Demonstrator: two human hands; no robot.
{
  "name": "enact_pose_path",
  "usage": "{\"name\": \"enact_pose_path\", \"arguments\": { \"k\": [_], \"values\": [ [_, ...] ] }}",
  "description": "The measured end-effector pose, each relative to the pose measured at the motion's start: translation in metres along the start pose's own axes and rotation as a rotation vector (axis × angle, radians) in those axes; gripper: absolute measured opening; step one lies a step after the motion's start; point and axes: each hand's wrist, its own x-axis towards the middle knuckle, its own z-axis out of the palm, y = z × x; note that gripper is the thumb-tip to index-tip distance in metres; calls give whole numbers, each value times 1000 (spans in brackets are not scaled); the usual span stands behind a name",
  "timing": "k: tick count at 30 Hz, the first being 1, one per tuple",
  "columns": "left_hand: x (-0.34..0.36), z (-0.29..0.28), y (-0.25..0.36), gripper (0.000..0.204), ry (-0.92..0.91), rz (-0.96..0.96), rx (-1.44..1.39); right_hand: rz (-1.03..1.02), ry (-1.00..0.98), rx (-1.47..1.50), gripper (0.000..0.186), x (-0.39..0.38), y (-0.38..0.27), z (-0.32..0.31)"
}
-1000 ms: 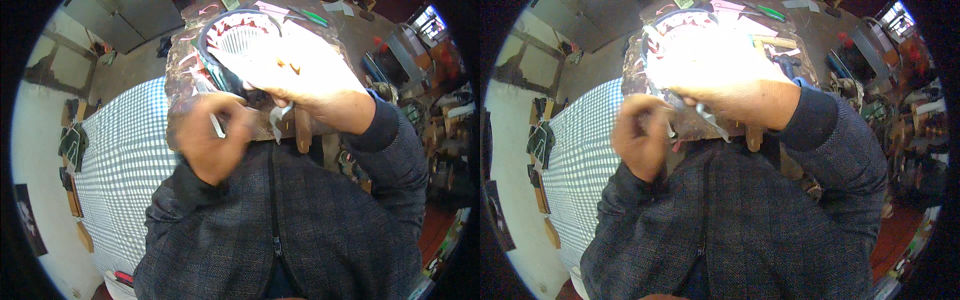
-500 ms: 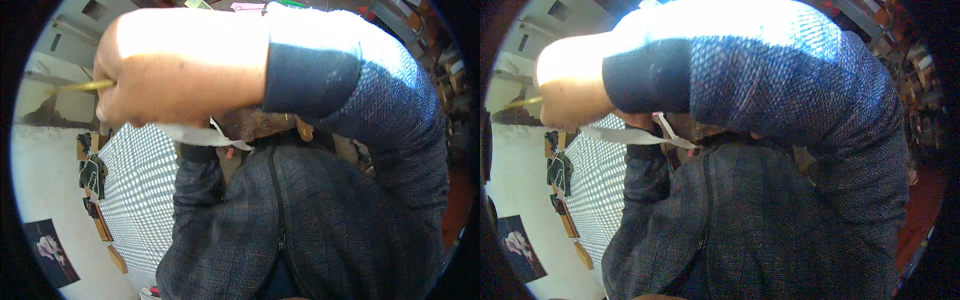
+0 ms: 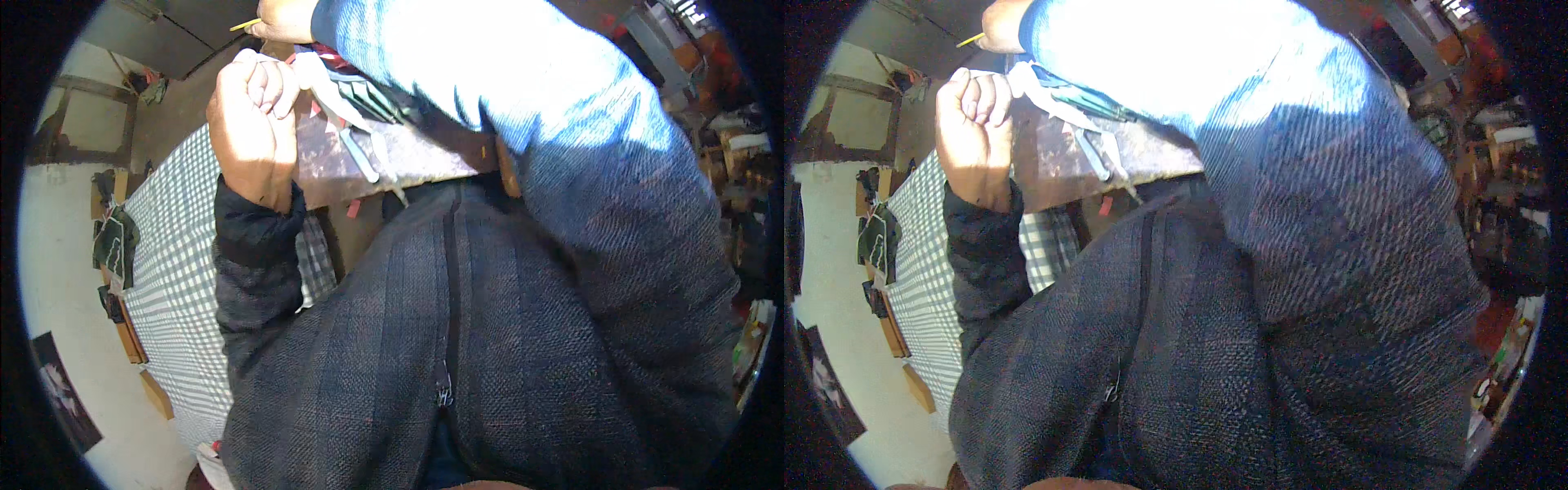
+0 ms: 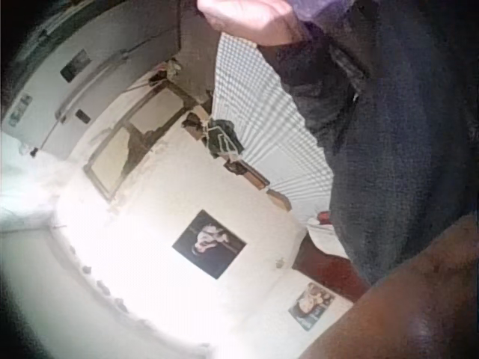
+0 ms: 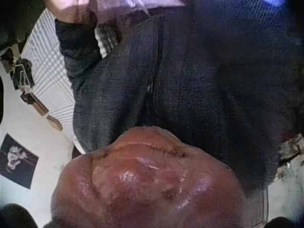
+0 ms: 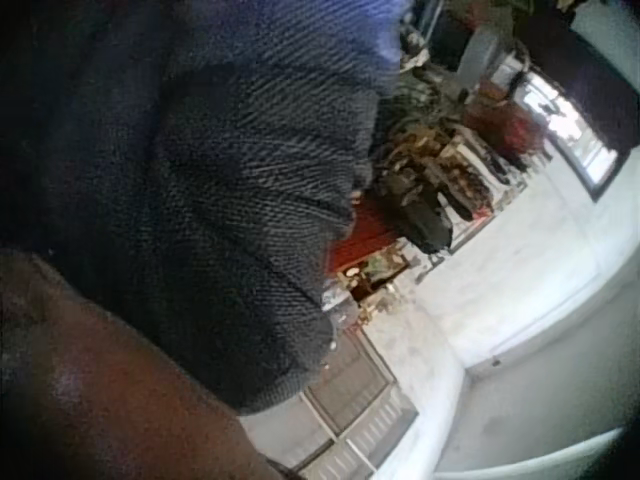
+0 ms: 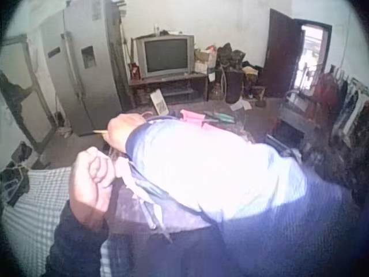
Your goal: The person winds white tape around a motor stator core, repeatedly pulling and wrapping the tape to cover the copper windings. The person uses both hands to hold the stator and feed the tape, occasionally adjusting the stator's position on the workbench.
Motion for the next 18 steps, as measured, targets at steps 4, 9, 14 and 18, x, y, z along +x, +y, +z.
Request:
{"name": "enact_pose_path", "arguments": {
  "k": [4, 9, 14, 18],
  "values": [
    [0, -5, -18, 20, 54, 214, 47, 38, -98, -31, 45, 4, -4, -14],
    [16, -1, -44, 23, -72, 303, 34, 112, -121, 182, 50, -5, 22, -23],
    [26, 10, -60, 30, -65, 338, -172, 246, 97, 446, 47, 5, 59, -69],
    [28, 23, -86, 34, 224, 936, 682, 100, 369, 55, 50, -14, 144, -124]
  ]
}}
